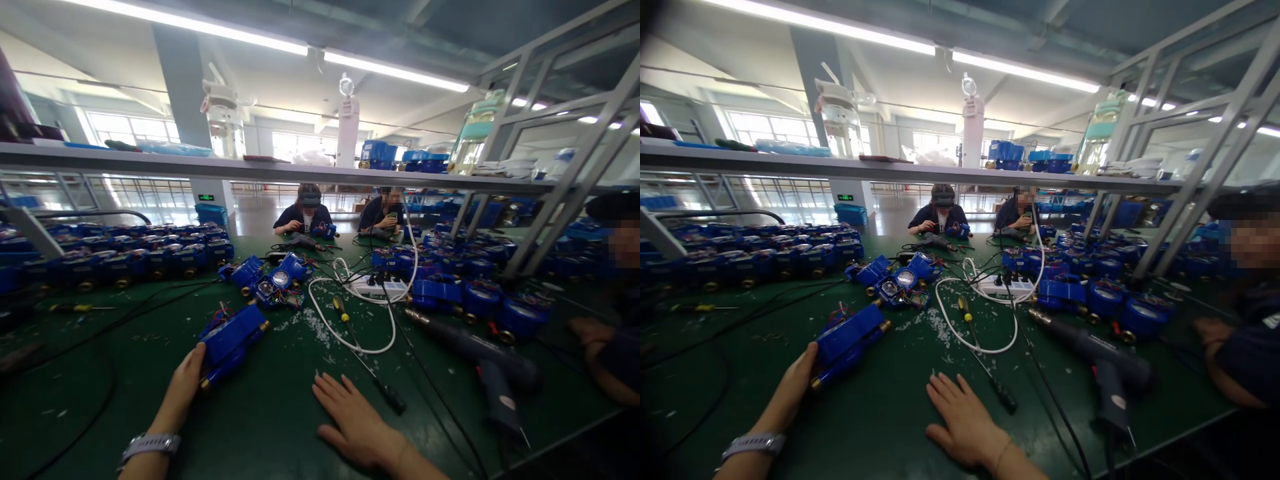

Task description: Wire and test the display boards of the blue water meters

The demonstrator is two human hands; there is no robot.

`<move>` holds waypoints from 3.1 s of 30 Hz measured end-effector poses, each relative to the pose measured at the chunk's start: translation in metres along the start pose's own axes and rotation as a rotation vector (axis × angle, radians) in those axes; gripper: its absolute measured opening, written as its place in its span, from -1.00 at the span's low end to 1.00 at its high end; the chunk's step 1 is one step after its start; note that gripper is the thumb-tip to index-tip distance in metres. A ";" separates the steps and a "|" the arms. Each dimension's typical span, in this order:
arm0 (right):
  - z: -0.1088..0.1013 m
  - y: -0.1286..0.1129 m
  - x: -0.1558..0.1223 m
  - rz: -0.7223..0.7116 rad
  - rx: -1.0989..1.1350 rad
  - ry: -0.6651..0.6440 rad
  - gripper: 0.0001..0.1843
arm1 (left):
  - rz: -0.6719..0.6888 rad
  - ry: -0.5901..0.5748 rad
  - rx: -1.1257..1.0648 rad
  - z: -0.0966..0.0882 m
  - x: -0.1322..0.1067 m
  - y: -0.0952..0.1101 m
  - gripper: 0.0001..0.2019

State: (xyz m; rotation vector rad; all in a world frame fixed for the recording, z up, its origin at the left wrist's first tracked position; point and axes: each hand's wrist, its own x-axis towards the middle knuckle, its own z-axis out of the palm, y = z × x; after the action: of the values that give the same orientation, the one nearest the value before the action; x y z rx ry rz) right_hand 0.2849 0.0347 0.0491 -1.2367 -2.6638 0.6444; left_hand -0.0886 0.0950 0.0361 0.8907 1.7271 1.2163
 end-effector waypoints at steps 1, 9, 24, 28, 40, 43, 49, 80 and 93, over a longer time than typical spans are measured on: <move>-0.003 0.003 0.007 0.001 -0.007 0.002 -0.32 | -0.016 0.003 -0.002 0.001 0.001 0.001 -0.27; -0.012 0.047 0.089 0.101 -0.083 0.176 -0.32 | -0.084 0.084 -0.025 0.009 0.004 0.006 -0.21; 0.024 -0.002 0.117 -0.031 -0.019 0.246 -0.42 | -0.051 -0.010 -0.131 0.012 0.013 0.012 -0.24; 0.022 0.011 0.124 0.037 0.055 0.404 -0.48 | 0.142 -0.101 -0.108 0.014 0.014 0.008 -0.26; 0.028 0.030 0.106 0.174 0.499 0.766 -0.50 | 0.666 -0.246 0.425 0.036 -0.028 0.014 -0.25; 0.028 0.030 0.097 0.194 0.558 0.823 -0.55 | 0.839 -0.219 0.667 0.043 -0.039 0.013 -0.29; 0.028 0.027 0.092 0.215 0.666 0.856 -0.48 | 0.925 -0.240 0.815 0.045 -0.050 0.014 -0.27; 0.026 0.001 0.083 -0.125 0.502 0.387 -0.33 | 0.478 0.033 -0.093 0.048 -0.036 0.011 -0.25; 0.027 -0.004 0.087 -0.040 0.358 0.167 -0.37 | 0.293 0.148 -0.171 0.037 0.008 -0.006 -0.30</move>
State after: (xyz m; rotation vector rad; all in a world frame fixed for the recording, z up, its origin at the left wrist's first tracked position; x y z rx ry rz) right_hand 0.2174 0.0894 0.0216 -1.0815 -2.3028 0.9179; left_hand -0.0588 0.1147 0.0218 0.9950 1.6146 1.6337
